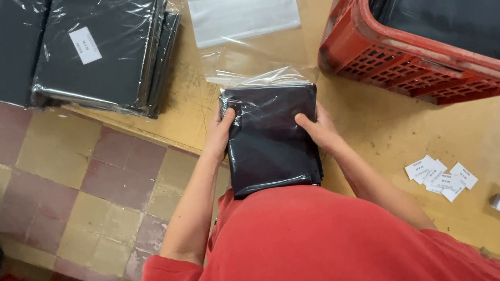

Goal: The person is packaging stacks of black plastic bags into clear plastic sleeves and organizing them on a work table.

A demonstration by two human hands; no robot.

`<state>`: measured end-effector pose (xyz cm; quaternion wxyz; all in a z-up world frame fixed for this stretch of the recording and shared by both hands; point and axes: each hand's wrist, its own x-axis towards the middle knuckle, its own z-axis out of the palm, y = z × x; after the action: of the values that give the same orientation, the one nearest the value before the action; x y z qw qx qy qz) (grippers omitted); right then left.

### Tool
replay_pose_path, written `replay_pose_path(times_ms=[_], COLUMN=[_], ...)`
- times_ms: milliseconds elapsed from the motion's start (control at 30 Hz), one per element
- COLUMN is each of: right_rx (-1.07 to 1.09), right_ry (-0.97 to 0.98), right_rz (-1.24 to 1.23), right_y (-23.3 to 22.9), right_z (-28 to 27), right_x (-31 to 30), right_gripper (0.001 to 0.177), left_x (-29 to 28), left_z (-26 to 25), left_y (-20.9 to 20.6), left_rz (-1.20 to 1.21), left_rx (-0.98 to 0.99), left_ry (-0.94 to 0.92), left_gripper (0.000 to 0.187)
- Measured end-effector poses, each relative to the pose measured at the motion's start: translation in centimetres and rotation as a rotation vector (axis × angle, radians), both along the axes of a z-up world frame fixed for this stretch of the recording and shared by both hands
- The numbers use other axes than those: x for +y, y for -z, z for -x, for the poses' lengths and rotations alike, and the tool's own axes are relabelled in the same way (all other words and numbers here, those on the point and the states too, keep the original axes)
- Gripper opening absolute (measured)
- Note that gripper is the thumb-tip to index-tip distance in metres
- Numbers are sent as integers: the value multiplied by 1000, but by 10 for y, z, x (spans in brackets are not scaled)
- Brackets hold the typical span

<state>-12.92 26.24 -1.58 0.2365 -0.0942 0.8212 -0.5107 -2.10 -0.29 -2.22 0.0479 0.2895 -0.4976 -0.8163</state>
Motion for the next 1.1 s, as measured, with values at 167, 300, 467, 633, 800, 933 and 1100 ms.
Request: replay_pose_path(times_ms=[167,300,467,633,800,933,1100], right_rx=[-90,-251,-421,-604,-640,-693,-827], right_ry=[-12,107,175,223,292,184,-15], right_rz=[-38,231,482,660,742,773,971], right_y=[8,59,122,151,167,133,91], right_z=[10,28,37,44,46,48,42], right_x=[8,15,40,61,93,81,68], right_gripper=[67,75,78,70,72,71,70], left_x=[11,4,5,21,38,36,37], left_z=[-13,1,6,16,9,7,-3], left_y=[17,-16,7,8,-47,-36,-37], left_rz=[-153,-284,-182,-159,-190,-32,155], left_rx=[-128,-30,91,231,458,524,475], left_ry=[-78,-93,-92,-153,-193,-132,-34], left_gripper=[56,38,41,15,11,6,9])
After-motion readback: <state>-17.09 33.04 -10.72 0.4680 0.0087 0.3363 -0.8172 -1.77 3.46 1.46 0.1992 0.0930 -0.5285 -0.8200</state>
